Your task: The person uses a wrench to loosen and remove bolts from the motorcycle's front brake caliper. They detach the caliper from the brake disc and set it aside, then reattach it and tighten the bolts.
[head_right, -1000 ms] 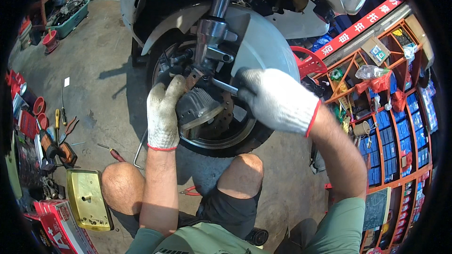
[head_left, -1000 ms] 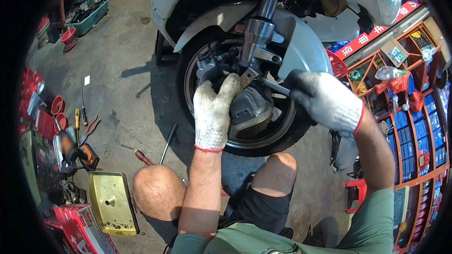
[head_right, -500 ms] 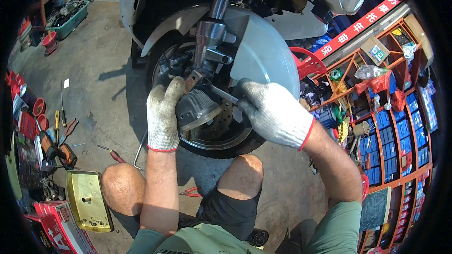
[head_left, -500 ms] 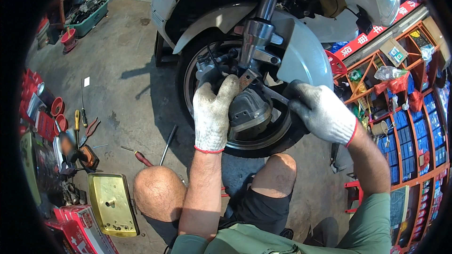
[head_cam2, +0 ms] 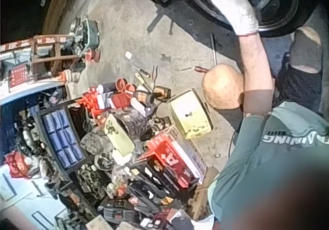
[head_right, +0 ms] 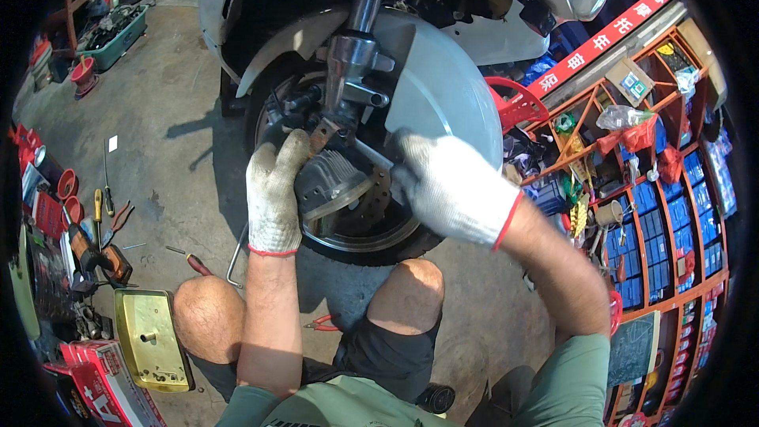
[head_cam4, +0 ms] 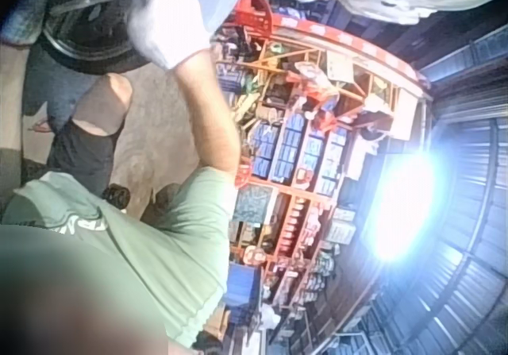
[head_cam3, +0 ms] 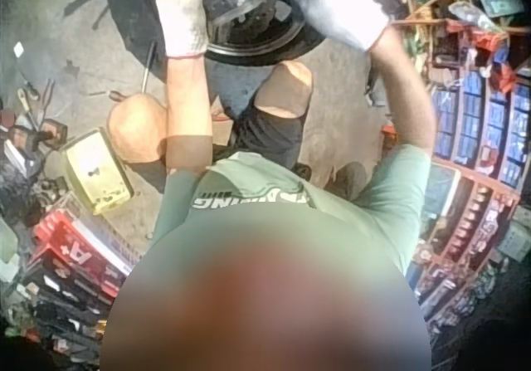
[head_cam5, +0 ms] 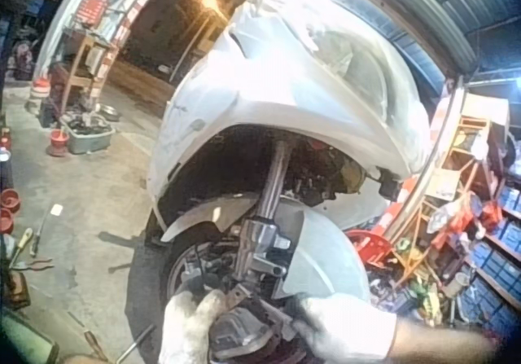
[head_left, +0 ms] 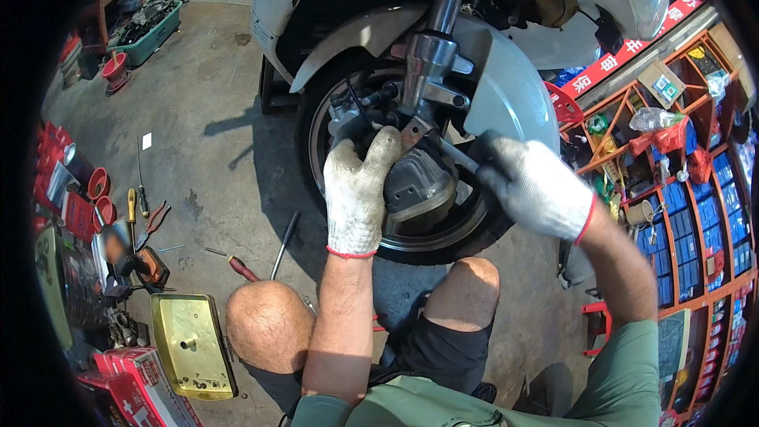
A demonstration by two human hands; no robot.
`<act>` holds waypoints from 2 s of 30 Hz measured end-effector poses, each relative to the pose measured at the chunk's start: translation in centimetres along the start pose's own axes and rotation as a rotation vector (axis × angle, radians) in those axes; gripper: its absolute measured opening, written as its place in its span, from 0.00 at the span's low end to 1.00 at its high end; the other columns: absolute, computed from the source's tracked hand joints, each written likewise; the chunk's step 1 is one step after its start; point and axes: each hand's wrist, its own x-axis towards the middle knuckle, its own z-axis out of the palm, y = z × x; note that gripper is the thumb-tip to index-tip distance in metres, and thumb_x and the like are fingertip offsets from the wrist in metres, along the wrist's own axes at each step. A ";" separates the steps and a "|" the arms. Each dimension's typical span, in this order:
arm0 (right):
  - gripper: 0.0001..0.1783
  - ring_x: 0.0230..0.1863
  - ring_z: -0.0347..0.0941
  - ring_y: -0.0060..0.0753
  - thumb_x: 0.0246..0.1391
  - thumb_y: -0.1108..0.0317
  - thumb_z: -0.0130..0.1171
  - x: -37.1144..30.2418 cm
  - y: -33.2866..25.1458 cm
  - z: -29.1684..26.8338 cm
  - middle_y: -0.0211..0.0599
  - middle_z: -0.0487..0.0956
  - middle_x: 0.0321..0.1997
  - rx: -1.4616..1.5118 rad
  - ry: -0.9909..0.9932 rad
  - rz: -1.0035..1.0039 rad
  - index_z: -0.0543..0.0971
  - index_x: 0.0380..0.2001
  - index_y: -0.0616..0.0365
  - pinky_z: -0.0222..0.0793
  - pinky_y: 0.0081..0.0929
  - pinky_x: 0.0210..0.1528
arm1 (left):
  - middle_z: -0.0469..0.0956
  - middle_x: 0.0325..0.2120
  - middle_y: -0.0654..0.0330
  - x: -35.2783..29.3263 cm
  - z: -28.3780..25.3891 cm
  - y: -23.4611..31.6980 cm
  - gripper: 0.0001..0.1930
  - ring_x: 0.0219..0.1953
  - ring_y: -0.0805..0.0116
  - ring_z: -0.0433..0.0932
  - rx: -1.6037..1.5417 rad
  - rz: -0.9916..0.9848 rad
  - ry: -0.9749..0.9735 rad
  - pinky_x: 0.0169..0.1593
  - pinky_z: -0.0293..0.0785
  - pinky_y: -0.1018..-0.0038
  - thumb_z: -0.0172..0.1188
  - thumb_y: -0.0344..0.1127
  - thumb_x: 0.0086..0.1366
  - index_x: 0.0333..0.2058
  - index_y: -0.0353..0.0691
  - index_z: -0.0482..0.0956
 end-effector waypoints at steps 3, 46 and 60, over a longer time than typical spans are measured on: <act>0.08 0.34 0.80 0.56 0.63 0.72 0.56 -1.0 0.5 3.6 0.56 0.80 0.32 0.086 0.013 0.160 0.75 0.43 0.65 0.76 0.42 0.37 | 0.82 0.31 0.59 0.1 -0.1 -0.4 0.12 0.31 0.76 0.79 0.001 0.034 -0.012 0.38 0.77 0.78 0.65 0.36 0.66 0.41 0.32 0.82; 0.08 0.33 0.81 0.56 0.61 0.72 0.54 -0.6 0.6 -0.5 0.54 0.80 0.27 0.000 0.029 0.007 0.77 0.41 0.64 0.77 0.47 0.36 | 0.81 0.35 0.58 0.0 0.1 -0.1 0.14 0.33 0.75 0.80 -0.044 0.002 -0.020 0.38 0.78 0.78 0.65 0.34 0.66 0.45 0.31 0.80; 0.09 0.30 0.81 0.51 0.62 0.73 0.55 -1.2 0.8 2.4 0.55 0.80 0.30 0.039 0.059 0.052 0.76 0.43 0.67 0.76 0.39 0.33 | 0.81 0.34 0.58 0.1 0.1 -1.1 0.15 0.34 0.74 0.80 -0.040 0.038 -0.031 0.38 0.78 0.77 0.66 0.37 0.65 0.45 0.32 0.80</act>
